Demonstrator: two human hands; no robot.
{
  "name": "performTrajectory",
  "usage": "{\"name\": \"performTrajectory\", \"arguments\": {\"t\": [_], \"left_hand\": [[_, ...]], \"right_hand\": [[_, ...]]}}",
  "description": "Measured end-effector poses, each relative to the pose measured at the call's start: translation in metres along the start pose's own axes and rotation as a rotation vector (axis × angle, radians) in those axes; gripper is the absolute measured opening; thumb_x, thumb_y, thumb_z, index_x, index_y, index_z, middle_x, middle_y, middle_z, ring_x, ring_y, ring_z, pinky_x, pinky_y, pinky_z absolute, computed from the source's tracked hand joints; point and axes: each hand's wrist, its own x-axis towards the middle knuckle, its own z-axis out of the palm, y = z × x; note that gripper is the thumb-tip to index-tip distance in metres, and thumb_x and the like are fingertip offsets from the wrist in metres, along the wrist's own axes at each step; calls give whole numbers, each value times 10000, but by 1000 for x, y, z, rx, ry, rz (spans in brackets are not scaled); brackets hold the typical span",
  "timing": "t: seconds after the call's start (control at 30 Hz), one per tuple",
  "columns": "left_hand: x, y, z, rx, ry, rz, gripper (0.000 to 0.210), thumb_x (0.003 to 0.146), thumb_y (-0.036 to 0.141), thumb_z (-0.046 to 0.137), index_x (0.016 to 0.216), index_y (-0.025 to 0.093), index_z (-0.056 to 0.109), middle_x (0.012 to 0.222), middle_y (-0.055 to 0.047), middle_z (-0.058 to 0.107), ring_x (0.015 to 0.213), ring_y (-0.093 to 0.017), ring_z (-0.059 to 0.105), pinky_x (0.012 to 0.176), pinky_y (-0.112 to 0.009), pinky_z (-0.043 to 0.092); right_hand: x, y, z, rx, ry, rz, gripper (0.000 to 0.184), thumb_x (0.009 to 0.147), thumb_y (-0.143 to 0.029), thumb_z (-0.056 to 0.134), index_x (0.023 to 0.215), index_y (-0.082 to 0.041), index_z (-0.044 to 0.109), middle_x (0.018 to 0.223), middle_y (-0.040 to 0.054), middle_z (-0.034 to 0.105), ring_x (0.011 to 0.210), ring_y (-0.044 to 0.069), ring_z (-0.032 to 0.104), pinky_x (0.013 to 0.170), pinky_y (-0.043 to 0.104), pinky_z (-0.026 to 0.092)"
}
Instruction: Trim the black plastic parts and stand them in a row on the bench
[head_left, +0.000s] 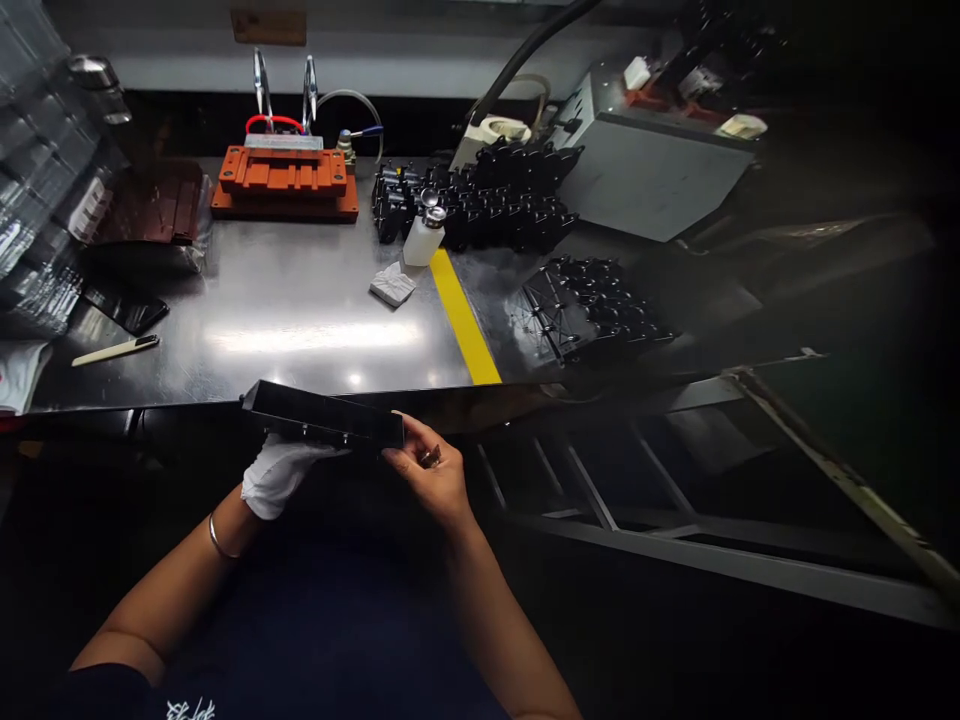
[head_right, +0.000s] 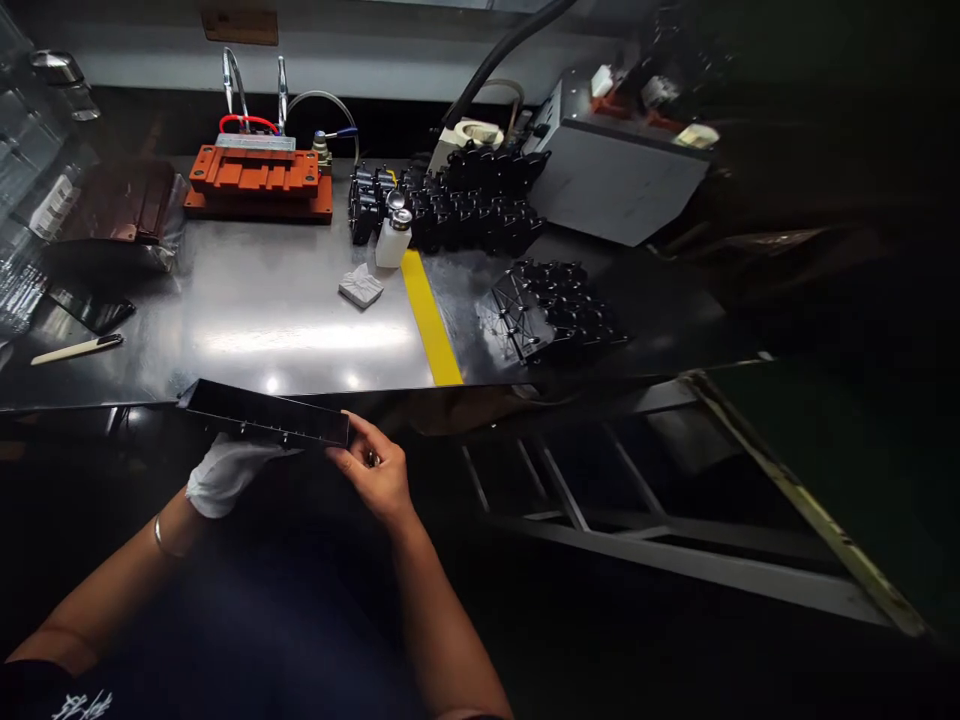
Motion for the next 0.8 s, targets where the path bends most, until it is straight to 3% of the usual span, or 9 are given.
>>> {"name": "performTrajectory", "arguments": {"t": [0.13, 0.3, 0.43, 0.53, 0.8], "left_hand": [[10, 12, 15, -171, -100, 62, 369, 708, 255, 745, 1050, 231, 608, 1076, -31, 670, 1096, -271, 609, 901, -474, 511], [27, 10, 40, -279, 211, 160, 307, 702, 257, 756, 953, 219, 583, 903, 10, 669, 939, -196, 654, 790, -330, 546], [25, 3, 46, -134, 351, 480, 525, 664, 218, 797, 1119, 293, 547, 1042, 38, 679, 1005, -175, 654, 903, -330, 520], [18, -3, 42, 78, 390, 696, 654, 655, 228, 812, 1220, 305, 492, 1167, 10, 661, 1128, -186, 610, 1001, -339, 466], [12, -13, 37, 126, 355, 686, 684, 663, 209, 811, 1243, 309, 463, 1143, 10, 668, 1206, -196, 562, 1092, -373, 386]], "right_hand": [[4, -13, 12, -75, 102, -80, 385, 689, -395, 744, 1010, -190, 690, 503, -97, 337, 449, 64, 311, 461, 225, 308], [2, -15, 32, -165, 157, -157, 416, 774, -430, 674, 1115, -206, 595, 652, -48, 501, 543, 100, 461, 561, 247, 419], [-8, -16, 34, -91, 102, -71, 271, 910, -443, 483, 1029, -218, 577, 800, 10, 605, 695, 132, 571, 651, 258, 470], [-15, -18, 40, 34, 36, -34, 253, 885, -451, 523, 906, -211, 602, 743, 8, 610, 660, 133, 569, 604, 248, 475], [-18, -16, 54, 109, 161, -45, 216, 839, -410, 591, 855, -199, 637, 744, 22, 636, 695, 149, 595, 652, 270, 504]]}}
